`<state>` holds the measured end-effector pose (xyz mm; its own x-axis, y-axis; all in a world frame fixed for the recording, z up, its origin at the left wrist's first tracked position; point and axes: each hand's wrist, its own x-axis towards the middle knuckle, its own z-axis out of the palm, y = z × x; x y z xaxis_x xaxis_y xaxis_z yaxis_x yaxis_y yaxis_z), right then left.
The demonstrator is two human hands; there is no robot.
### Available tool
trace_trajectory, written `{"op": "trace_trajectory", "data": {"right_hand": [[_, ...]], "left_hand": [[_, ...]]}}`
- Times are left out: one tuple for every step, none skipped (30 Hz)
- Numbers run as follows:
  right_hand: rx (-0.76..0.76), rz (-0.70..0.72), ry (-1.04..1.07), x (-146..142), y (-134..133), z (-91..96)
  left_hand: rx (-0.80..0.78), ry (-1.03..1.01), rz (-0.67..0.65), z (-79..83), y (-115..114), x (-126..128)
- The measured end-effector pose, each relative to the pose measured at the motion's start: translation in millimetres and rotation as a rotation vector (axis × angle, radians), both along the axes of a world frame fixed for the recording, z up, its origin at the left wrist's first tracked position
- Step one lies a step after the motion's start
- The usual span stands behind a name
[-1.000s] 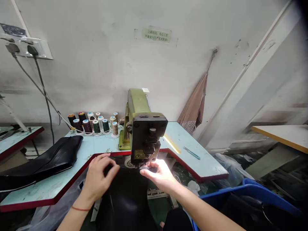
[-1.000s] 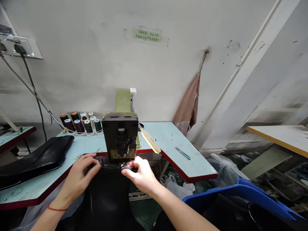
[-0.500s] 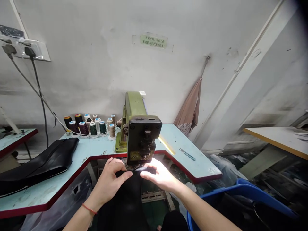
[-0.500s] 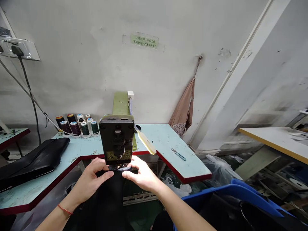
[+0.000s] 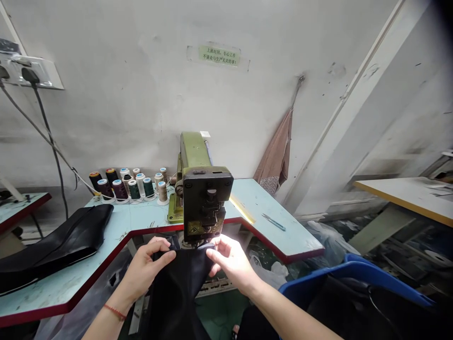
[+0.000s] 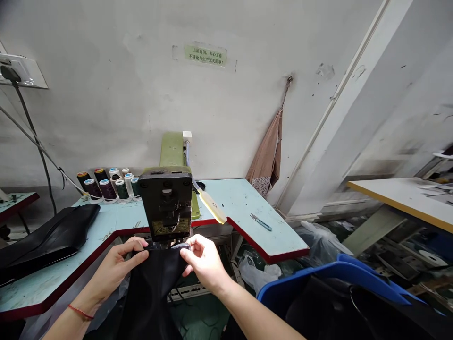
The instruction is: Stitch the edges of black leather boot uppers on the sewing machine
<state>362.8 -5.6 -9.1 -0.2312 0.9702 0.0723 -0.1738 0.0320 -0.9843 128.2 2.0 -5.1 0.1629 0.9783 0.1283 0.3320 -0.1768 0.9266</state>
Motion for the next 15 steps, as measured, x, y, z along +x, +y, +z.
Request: {"op": "trace_trajectory", "data": {"right_hand": [[-0.016,-0.033,0.013,-3,-2,-1.8],[-0.031,-0.065,0.024,-6,-4,-3.3],[-0.043,-0.094,0.032,-10,-7,-4.2],[-0.053,-0.120,0.037,-13,-9,-4.7],[-0.061,-0.140,0.041,-17,-12,-4.8],[-0.067,-0.158,0.045,-21,-14,-4.6],[-0.073,-0.171,0.048,-24,-16,-4.1],[-0.077,-0.181,0.052,-28,-18,-3.4],[-0.079,-0.188,0.053,-31,-19,-2.7],[-0.078,-0.197,0.051,-34,-20,-2.0],[-0.076,-0.209,0.045,-36,-21,-1.2],[-0.075,-0.223,0.034,-38,-21,-0.2],[-0.075,-0.239,0.020,-40,-21,1.1],[-0.077,-0.255,0.003,-41,-21,2.8],[-0.080,-0.270,-0.011,-42,-21,4.7]], "left_hand": [[-0.008,-0.012,0.006,-1.5,0,-3],[-0.014,-0.025,0.014,-3.5,0,-5],[-0.018,-0.037,0.022,-5.8,0,-8],[-0.022,-0.051,0.030,-8.4,0,-11],[-0.026,-0.064,0.036,-11.0,0,-14],[-0.031,-0.078,0.043,-13.6,0,-17],[-0.036,-0.092,0.049,-15.9,-1,-20],[-0.042,-0.105,0.055,-17.8,-2,-22],[-0.047,-0.118,0.060,-19.1,-3,-24],[-0.051,-0.129,0.066,-19.8,-4,-25],[-0.055,-0.135,0.070,-20.2,-5,-27],[-0.058,-0.138,0.074,-20.4,-6,-28],[-0.061,-0.136,0.077,-20.9,-6,-28],[-0.061,-0.130,0.080,-22.3,-5,-29],[-0.055,-0.123,0.084,-25.0,-5,-30]]}}
